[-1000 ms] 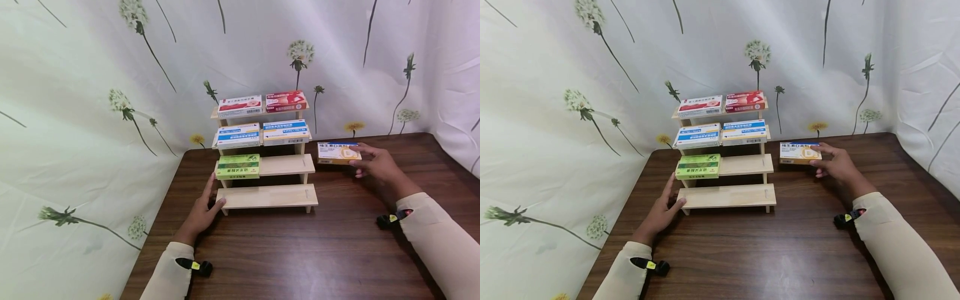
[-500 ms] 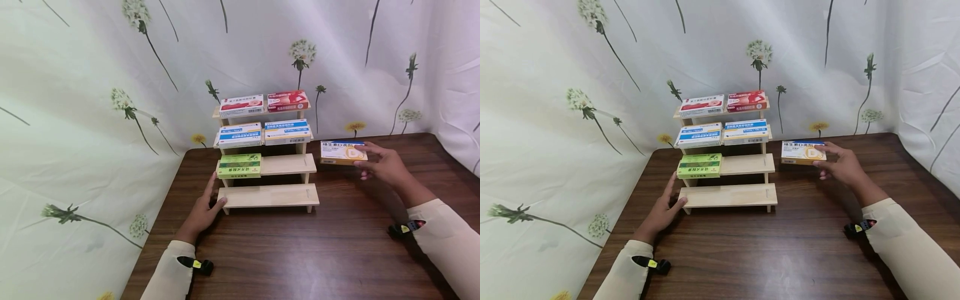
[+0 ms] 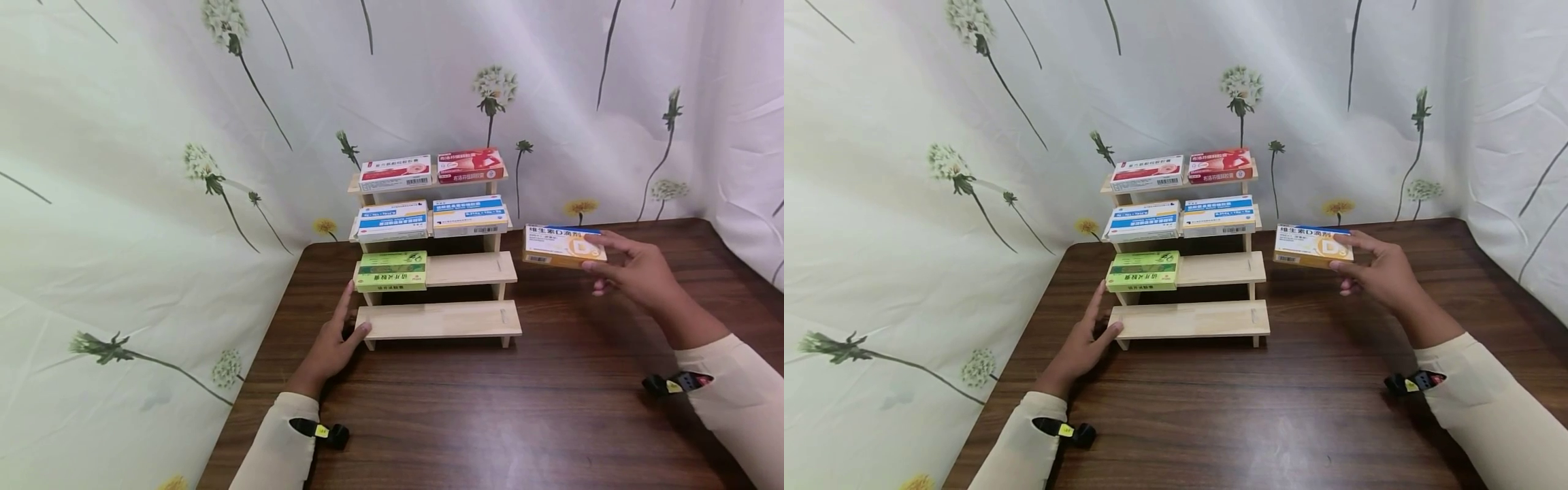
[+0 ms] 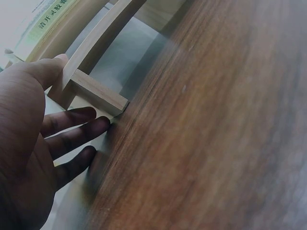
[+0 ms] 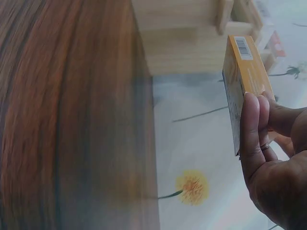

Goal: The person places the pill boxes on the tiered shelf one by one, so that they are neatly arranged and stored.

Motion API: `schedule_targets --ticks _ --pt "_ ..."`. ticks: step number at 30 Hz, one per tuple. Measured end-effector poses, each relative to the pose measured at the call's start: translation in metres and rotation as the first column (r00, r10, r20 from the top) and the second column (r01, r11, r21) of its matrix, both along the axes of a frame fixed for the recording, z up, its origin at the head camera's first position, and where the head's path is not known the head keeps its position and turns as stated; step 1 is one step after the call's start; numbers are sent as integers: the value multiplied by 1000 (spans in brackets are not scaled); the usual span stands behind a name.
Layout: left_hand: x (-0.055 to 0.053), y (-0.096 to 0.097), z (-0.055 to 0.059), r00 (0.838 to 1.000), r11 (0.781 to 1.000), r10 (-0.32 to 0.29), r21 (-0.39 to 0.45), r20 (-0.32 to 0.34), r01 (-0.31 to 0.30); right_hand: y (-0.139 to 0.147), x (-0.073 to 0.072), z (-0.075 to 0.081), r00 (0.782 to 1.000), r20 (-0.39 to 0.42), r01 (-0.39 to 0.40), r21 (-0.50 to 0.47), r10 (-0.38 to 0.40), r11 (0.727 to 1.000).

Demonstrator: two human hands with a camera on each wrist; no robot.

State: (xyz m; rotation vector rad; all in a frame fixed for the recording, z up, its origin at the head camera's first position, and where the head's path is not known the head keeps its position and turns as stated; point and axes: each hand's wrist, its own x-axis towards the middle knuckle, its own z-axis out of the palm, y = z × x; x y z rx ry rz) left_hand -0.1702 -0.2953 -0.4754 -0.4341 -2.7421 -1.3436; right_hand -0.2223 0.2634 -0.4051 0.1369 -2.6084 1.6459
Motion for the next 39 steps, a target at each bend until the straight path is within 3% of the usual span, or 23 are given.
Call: schedule_targets --ticks 17,28,39 --pt "0 0 0 1000 1000 -1 2 1 1 -10 24 14 1000 18 -4 -30 5 1000" --pt "-1 -2 -3 1000 1000 -10 -11 -16 10 -16 39 15 999 13 -51 -72 52 996" --pt "-2 -1 -1 1000 1000 -1 -9 -3 1 -29 42 10 991 -42 -131 -132 127 983"
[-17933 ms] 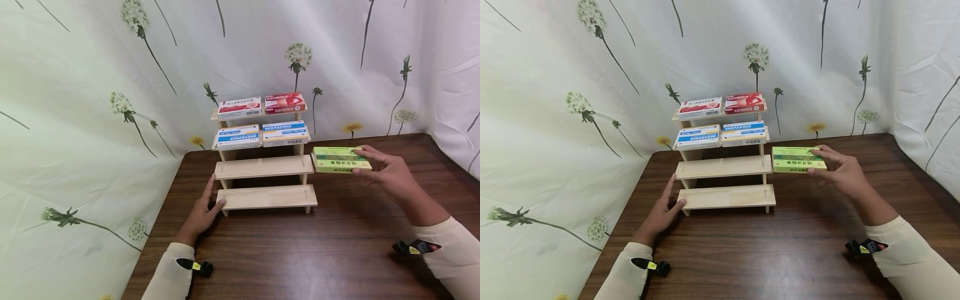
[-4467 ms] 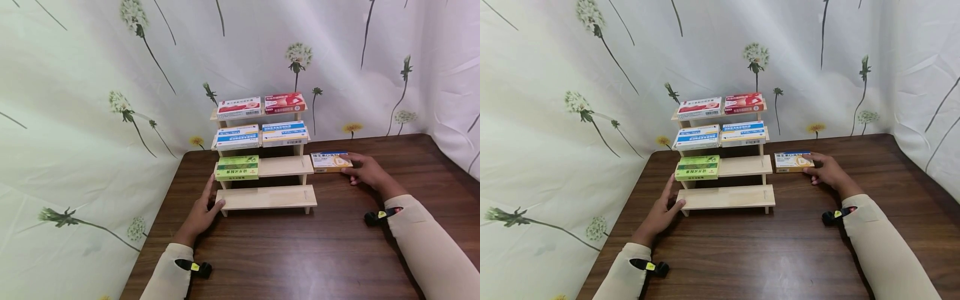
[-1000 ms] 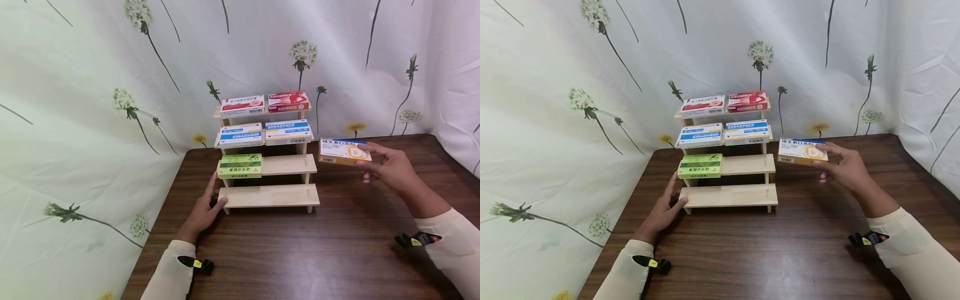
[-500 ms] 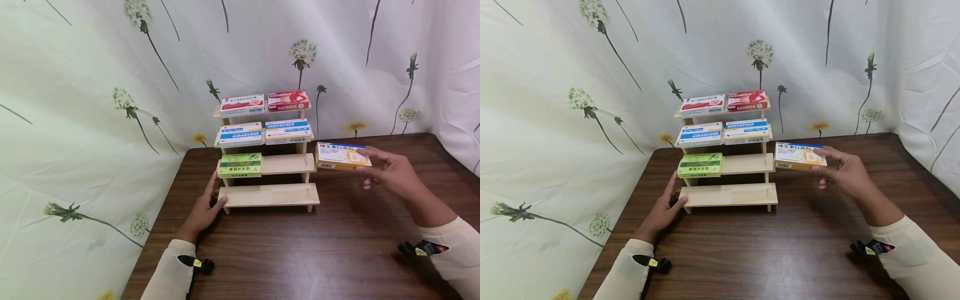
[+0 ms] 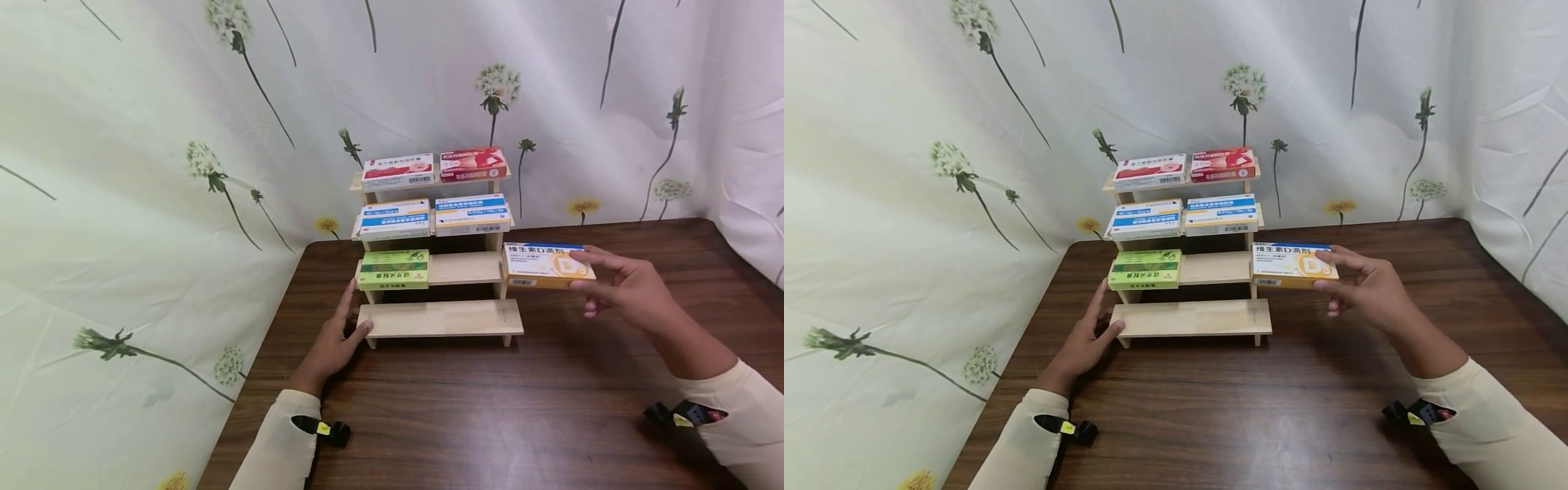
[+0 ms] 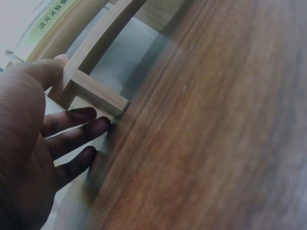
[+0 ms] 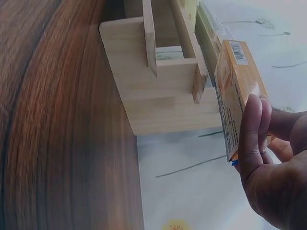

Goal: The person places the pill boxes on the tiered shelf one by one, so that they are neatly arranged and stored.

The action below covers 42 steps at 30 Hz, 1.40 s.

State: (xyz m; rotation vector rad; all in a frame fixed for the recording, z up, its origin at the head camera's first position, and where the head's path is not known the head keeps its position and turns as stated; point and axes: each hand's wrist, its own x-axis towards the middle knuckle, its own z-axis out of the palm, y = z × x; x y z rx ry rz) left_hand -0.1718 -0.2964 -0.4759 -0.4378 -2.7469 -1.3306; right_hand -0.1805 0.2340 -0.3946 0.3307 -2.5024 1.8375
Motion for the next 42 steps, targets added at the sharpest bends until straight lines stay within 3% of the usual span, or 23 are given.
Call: schedule_targets --ticks 11,25,42 --pt "3 2 3 1000 1000 6 4 9 -6 -19 3 4 999 4 -32 18 32 999" --pt "0 -1 -1 1000 1000 -10 4 -14 10 -46 3 9 997 -26 -71 14 72 997" --pt "1 -1 -1 1000 1000 -7 2 -12 7 -70 -7 10 997 -4 -72 46 73 996"
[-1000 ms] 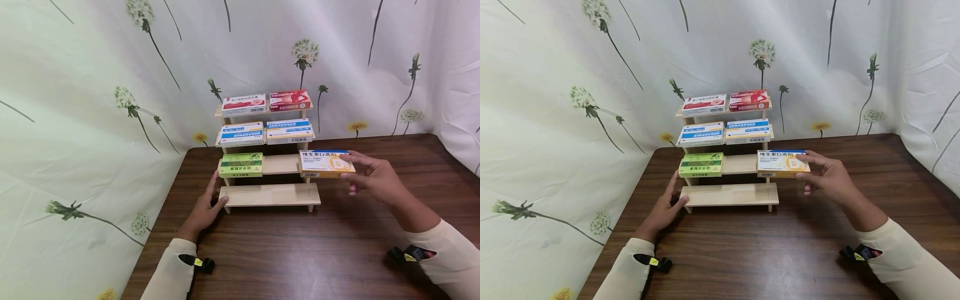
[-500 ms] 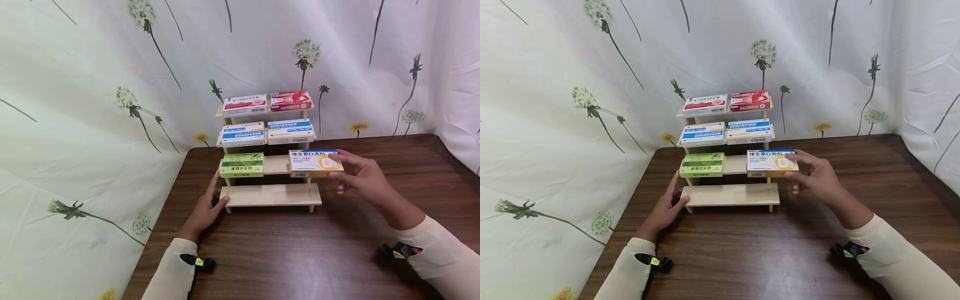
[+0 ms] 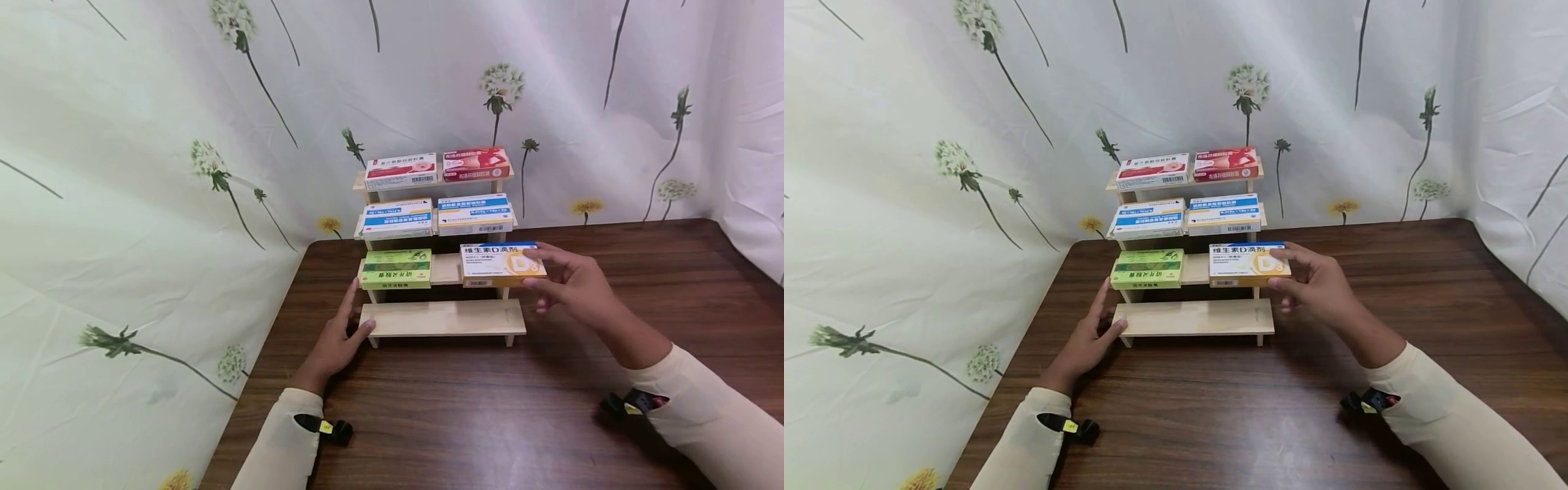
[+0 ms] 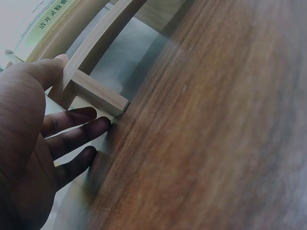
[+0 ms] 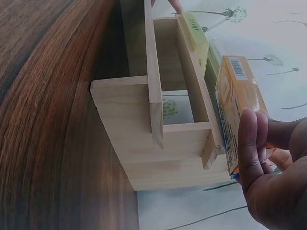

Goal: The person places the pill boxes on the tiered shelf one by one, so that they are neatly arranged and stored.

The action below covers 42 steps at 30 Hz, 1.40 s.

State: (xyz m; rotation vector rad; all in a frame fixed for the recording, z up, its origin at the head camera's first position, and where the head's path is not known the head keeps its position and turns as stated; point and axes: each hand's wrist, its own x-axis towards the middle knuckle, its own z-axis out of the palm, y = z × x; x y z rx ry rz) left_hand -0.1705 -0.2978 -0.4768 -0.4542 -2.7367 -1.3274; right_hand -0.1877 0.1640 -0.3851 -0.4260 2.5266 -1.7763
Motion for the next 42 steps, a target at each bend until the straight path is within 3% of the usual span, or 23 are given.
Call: schedule_targets --ticks 18,42 --pt "-1 1 -1 1000 1000 12 -10 4 -12 -19 -3 -1 1000 -11 0 -42 -1 999" --pt "-2 -1 -2 1000 1000 9 -4 8 -9 -33 -13 -2 998 7 55 -6 -55 998"
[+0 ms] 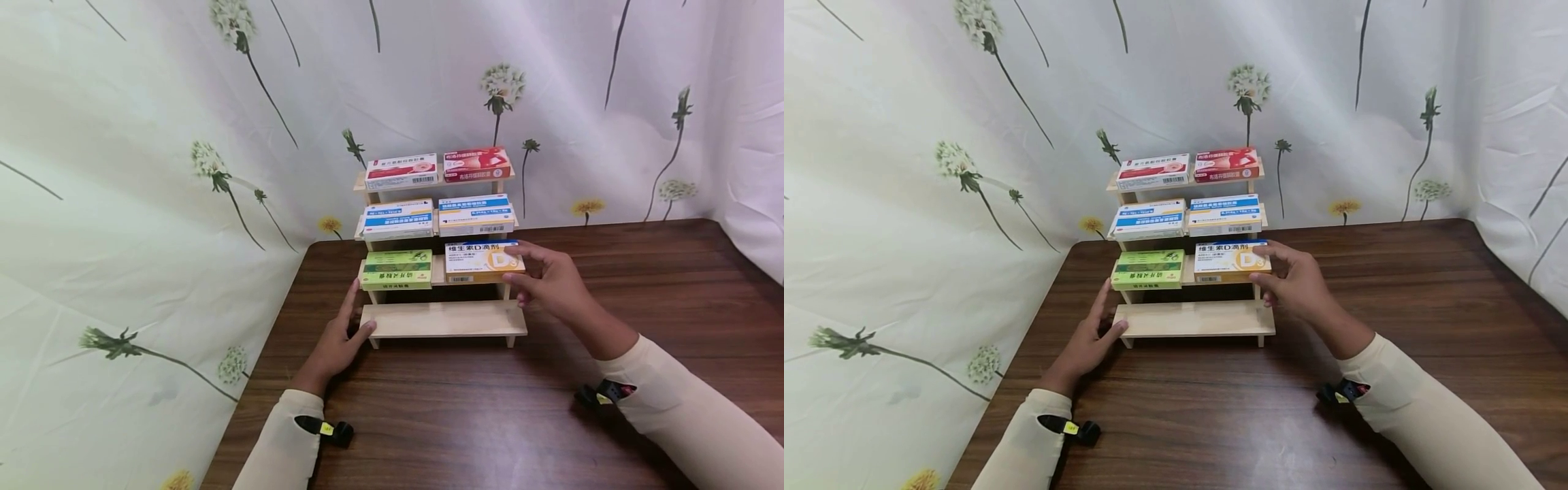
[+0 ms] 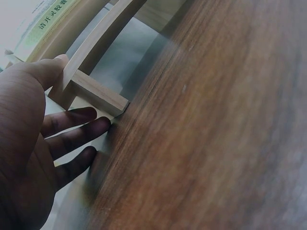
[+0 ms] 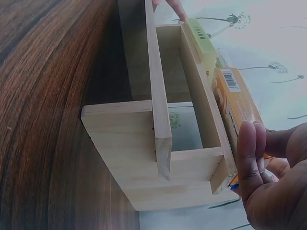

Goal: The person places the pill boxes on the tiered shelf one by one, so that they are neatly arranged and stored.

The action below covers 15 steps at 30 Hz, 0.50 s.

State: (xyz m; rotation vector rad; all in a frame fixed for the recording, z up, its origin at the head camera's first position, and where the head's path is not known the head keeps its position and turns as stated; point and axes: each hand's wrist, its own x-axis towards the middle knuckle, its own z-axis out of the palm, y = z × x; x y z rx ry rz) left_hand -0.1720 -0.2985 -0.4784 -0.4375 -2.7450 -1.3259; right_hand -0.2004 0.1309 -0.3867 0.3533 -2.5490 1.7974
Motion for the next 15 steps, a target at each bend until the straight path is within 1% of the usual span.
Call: schedule_targets --ticks 8,15 --pt "0 0 0 1000 1000 0 -2 -3 0 -1 -3 -1 999 34 -8 -29 9 1000" --pt "0 0 1 1000 1000 -1 4 1 1 -2 -4 -2 999 34 -8 -25 9 1000"
